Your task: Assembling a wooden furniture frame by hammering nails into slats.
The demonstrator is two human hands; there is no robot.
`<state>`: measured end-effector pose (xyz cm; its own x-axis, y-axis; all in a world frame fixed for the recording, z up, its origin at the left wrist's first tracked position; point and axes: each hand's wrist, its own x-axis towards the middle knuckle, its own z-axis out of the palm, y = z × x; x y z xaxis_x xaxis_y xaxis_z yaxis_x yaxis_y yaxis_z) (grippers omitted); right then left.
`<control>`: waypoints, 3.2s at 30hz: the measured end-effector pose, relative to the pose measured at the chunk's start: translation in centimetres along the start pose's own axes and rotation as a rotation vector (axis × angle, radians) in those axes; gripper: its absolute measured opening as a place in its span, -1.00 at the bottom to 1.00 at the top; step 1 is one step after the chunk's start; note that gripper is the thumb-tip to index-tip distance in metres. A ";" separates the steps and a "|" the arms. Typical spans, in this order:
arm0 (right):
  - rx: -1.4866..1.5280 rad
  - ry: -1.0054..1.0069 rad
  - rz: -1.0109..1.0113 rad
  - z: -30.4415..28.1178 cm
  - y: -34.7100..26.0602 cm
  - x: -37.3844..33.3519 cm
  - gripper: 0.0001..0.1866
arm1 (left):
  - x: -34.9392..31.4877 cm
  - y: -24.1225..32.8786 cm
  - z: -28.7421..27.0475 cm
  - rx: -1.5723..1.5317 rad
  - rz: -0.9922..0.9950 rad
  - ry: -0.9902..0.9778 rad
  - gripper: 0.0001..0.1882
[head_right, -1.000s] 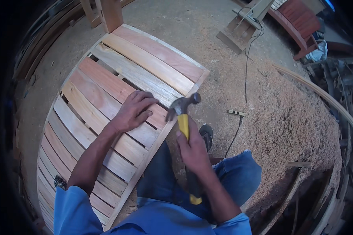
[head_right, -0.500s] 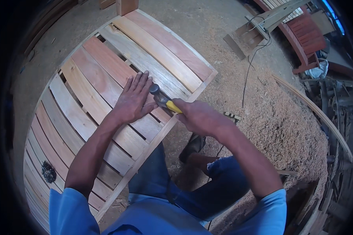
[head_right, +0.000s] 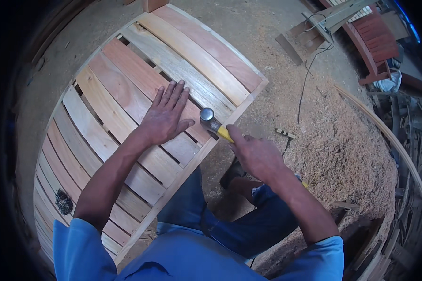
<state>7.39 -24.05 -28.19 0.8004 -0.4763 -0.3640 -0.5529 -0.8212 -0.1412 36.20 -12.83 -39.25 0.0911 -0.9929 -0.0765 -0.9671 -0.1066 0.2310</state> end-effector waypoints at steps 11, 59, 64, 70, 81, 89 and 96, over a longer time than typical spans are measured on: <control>1.050 -0.349 0.225 1.0 -1.3 -0.2 -0.60 | 0.3 -0.4 0.8 0.007 0.026 0.012 0.08; 0.233 0.484 0.241 5.4 -6.4 -4.5 -0.13 | 0.2 -0.9 1.8 0.070 0.106 0.109 0.07; 0.368 0.766 0.267 5.5 -8.3 -5.8 -0.16 | 0.5 -0.1 1.1 0.048 0.071 0.109 0.05; 0.452 0.681 0.227 4.5 -6.4 -5.8 -0.20 | -0.1 -0.7 1.5 0.064 0.091 0.176 0.01; 0.869 0.676 0.104 2.1 0.2 -4.8 -0.40 | -0.4 1.4 -0.3 0.031 -0.026 0.166 -0.07; 1.447 0.007 -0.235 -5.8 12.9 -0.3 -0.11 | 5.7 1.3 0.5 -0.128 -0.562 0.385 -0.06; 0.456 0.427 -0.455 -0.5 13.5 5.4 -0.20 | 9.2 3.8 1.5 0.120 -0.765 0.335 -0.06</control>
<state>4.37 -37.81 -31.61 0.9404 -0.2790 0.1944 -0.1149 -0.7988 -0.5905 32.96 -22.28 -40.55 0.7786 -0.6146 0.1264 -0.6272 -0.7685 0.1268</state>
